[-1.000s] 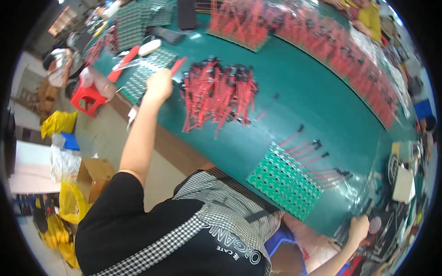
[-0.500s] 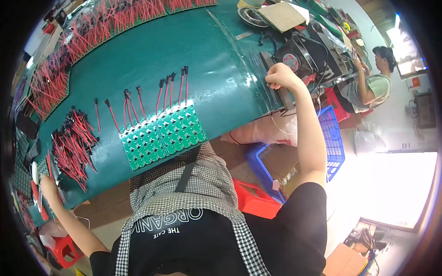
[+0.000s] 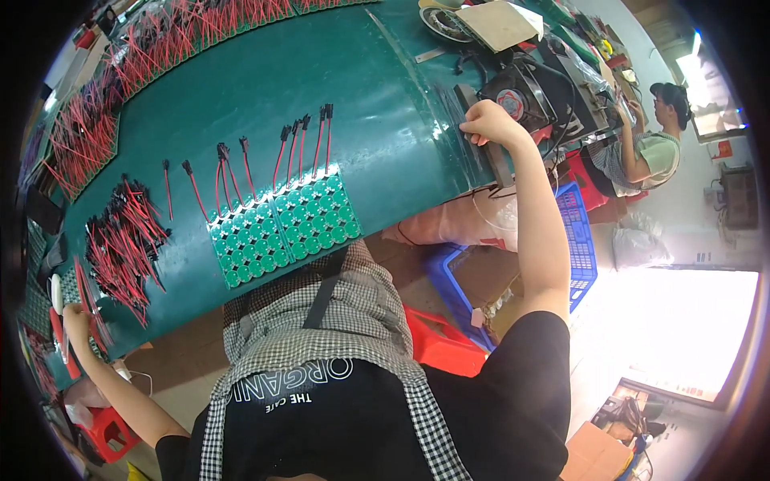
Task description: The person places circuit boards on the work table, retrieves bundles of wires, and inserts the wires into the circuit board holes by hand.
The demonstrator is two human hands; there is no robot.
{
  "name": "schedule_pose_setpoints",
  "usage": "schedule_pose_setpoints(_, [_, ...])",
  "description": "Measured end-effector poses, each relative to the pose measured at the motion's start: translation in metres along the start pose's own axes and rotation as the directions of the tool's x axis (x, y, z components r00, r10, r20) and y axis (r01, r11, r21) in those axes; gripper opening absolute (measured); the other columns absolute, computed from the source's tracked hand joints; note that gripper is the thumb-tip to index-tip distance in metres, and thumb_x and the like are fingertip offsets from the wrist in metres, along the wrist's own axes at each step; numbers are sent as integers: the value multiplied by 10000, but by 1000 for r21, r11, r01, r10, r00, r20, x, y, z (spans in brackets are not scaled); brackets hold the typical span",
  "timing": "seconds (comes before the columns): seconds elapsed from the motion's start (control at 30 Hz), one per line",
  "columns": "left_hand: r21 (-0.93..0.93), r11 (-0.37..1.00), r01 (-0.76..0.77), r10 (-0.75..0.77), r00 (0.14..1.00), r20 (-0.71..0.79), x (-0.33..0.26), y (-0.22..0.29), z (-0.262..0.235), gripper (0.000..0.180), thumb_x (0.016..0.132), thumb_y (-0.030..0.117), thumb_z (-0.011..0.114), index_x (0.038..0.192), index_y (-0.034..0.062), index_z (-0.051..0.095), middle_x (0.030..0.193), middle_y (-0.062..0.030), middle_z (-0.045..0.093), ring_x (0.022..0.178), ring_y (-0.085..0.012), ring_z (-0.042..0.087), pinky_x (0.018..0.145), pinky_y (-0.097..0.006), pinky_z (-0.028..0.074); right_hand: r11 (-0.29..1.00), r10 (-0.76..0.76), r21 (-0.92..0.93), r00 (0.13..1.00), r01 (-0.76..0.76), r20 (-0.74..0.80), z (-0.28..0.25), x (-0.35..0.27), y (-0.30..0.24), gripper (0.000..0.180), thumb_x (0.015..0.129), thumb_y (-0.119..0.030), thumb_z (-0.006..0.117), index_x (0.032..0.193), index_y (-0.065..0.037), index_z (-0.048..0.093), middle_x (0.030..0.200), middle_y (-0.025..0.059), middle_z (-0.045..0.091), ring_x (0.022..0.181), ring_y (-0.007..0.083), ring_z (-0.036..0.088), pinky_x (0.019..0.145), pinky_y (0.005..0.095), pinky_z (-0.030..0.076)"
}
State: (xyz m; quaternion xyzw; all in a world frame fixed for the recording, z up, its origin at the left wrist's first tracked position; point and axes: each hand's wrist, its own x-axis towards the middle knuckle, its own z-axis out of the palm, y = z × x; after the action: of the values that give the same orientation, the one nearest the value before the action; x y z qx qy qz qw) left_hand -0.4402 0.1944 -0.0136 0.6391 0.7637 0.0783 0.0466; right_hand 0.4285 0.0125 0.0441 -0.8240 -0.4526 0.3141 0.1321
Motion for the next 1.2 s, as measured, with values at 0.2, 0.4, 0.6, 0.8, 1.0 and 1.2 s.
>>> schedule_pose_setpoints(0.2, [-389,906,169,-98,976,196,2,-18,-4,317,817,-25,517,1132,-50,544,751,-87,628,569,-125,613,462,-192,463,994,20,103,999,-24,35,1,-11,-10,126,837,-112,614,766,-35,543,642,8,559,563,75,587,487,194,459])
schedule_pose_setpoints(0.4, [-883,440,165,-133,984,118,-30,-4,-26,307,904,129,603,1166,-17,538,965,-87,646,863,-156,654,668,-205,508,947,-3,320,999,-12,48,-5,-20,-13,153,900,-181,594,903,-35,547,798,28,616,633,86,629,599,195,530])
schedule_pose_setpoints(0.6, [-989,150,-16,120,993,2,-84,110,-31,263,921,137,585,1145,1,558,1026,-130,664,908,-169,657,731,-240,497,931,-171,296,971,215,-167,15,-50,-52,191,932,-213,566,959,-26,599,877,65,663,689,67,594,661,186,475])
schedule_pose_setpoints(0.8, [-893,346,-289,59,956,-287,-169,284,0,117,873,34,628,972,-24,652,860,-95,699,777,-125,656,673,-226,503,838,-264,273,789,472,-555,95,-87,-79,101,910,-64,588,938,29,615,910,79,679,795,73,613,703,211,485])
schedule_pose_setpoints(1.0, [-812,407,-418,138,907,-398,-178,301,32,101,847,2,651,922,-65,651,836,-80,692,751,-96,637,707,-227,512,843,-211,254,726,474,-654,135,-93,-82,117,909,-32,587,986,46,625,912,82,685,826,87,616,757,217,492])
schedule_pose_setpoints(1.2, [-889,341,-305,87,952,-294,-176,303,36,116,857,2,640,949,-67,641,853,-94,691,782,-113,649,735,-238,521,852,-202,241,716,465,-668,146,-93,-80,121,905,-30,594,989,49,631,913,80,685,823,85,615,749,215,486])
